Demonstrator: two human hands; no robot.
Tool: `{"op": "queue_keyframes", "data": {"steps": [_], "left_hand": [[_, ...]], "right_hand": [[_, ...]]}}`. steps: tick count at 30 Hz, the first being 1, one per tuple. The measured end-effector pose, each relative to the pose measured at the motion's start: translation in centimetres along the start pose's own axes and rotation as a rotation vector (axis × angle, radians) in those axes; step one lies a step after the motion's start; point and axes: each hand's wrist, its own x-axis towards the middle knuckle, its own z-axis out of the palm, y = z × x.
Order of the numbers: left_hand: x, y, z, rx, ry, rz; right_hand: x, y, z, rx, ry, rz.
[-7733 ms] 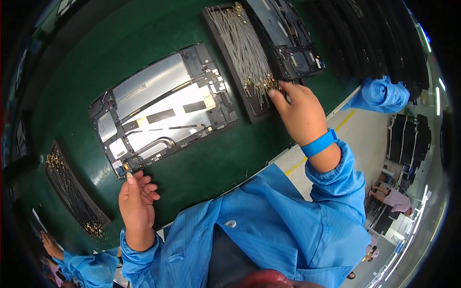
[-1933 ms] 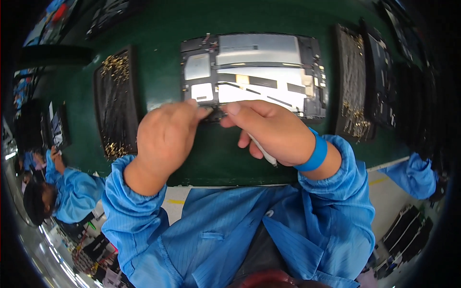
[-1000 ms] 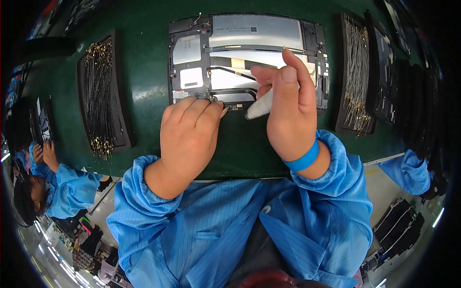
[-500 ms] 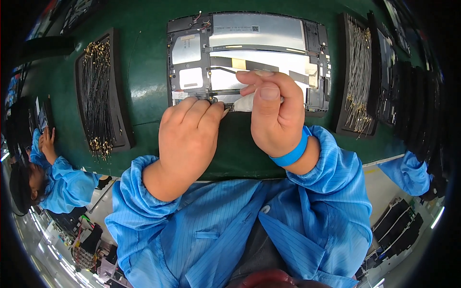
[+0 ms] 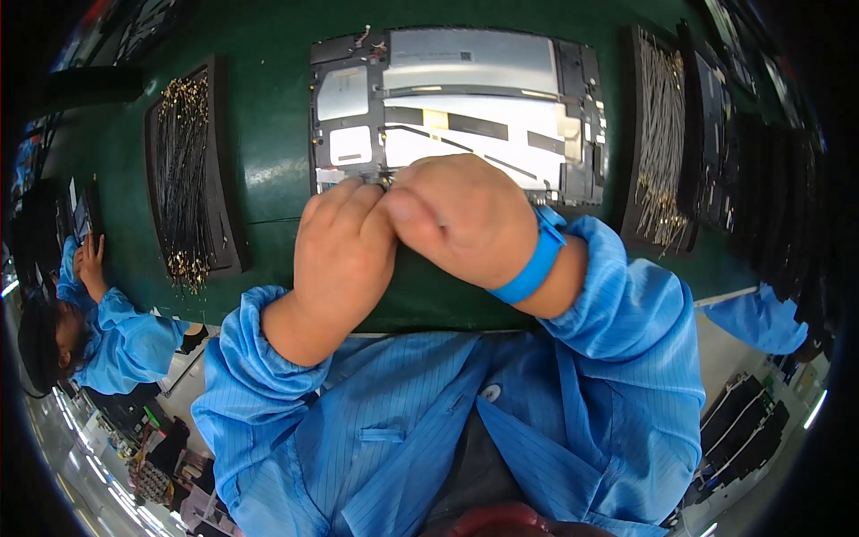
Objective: The person assembles electronic devices by taking a device chassis, picking a wire from a tray, installing the wire into the chassis using a handheld tool, and placing the assembled chassis onto a stack.
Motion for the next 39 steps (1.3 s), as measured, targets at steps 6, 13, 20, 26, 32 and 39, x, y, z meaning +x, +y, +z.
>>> {"op": "queue_keyframes", "data": {"steps": [6, 13, 20, 26, 32, 39], "left_hand": [[-0.2, 1.2, -1.0, 0.241, 0.094, -0.025], [-1.8, 0.0, -1.5, -1.403, 0.38, -1.603], [-2.4, 0.0, -3.3, -1.321, 0.189, -1.219], [-2.2, 1.5, -2.0, -1.267, -0.231, -1.388], [-2.3, 1.7, -2.3, -1.306, -0.289, -1.335], [-3.1, 2.1, -2.2, -1.291, -0.238, -1.397]], "right_hand": [[-0.1, 1.2, 0.0, 0.168, 0.153, 0.264], [0.6, 0.6, -1.0, 0.69, 0.453, 0.598], [0.7, 0.9, -0.8, 0.669, 0.378, 0.585], [1.6, -0.3, -1.6, 0.579, 0.084, 0.702], [3.2, 0.4, -0.9, 0.058, -0.36, 0.474], [3.5, 0.9, -1.3, -0.058, -0.519, 0.443]]}}
